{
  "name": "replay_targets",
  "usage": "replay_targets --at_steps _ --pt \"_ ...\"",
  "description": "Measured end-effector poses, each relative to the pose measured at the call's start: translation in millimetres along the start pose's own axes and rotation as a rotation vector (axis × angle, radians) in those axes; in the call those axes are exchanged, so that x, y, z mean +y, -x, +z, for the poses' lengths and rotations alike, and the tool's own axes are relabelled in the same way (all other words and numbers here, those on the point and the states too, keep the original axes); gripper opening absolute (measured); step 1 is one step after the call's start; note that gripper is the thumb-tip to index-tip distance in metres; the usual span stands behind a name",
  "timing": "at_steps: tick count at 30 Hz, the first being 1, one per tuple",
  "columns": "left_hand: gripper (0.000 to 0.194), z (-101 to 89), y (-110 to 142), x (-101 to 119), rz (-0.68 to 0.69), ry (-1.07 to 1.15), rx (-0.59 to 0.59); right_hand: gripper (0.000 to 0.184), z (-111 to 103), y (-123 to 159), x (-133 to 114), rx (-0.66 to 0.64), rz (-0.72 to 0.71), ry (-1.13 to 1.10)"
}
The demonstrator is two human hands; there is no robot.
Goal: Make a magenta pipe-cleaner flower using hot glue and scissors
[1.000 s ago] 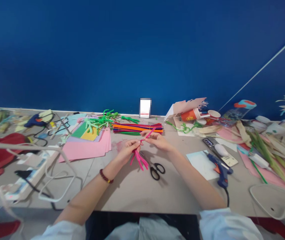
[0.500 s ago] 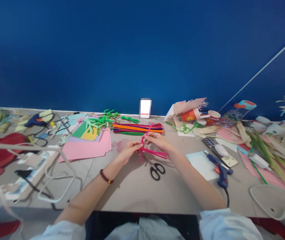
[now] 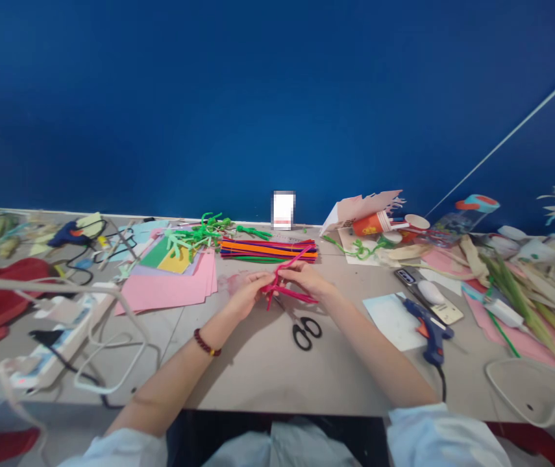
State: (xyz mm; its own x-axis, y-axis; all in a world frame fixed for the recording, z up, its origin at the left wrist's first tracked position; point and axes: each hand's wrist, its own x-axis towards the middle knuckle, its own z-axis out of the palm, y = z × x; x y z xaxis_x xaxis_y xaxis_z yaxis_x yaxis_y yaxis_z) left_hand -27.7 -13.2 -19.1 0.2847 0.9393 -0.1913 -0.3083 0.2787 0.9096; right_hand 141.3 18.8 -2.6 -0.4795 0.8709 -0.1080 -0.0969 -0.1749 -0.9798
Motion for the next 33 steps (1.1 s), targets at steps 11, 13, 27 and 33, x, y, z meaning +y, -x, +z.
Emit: replay_targets --at_steps 11,13,27,33 --pt "0.022 -4.0 -2 -3 -0.074 -0.003 -0.003 0.018 -1 -3 9 -0.001 -0.097 0.017" --pt "0.020 -5.6 -3 -6 -0.076 -0.004 -0.008 0.018 -1 -2 6 -0.011 -0.122 0.086" --pt "0.018 -3.4 -3 -1 -0.086 0.134 0.062 0.022 -3 -2 3 -0.018 -0.030 0.027" --pt "0.021 -2.6 -4 -4 -0.016 0.100 0.064 0.022 1 1 3 -0.018 -0.048 0.028"
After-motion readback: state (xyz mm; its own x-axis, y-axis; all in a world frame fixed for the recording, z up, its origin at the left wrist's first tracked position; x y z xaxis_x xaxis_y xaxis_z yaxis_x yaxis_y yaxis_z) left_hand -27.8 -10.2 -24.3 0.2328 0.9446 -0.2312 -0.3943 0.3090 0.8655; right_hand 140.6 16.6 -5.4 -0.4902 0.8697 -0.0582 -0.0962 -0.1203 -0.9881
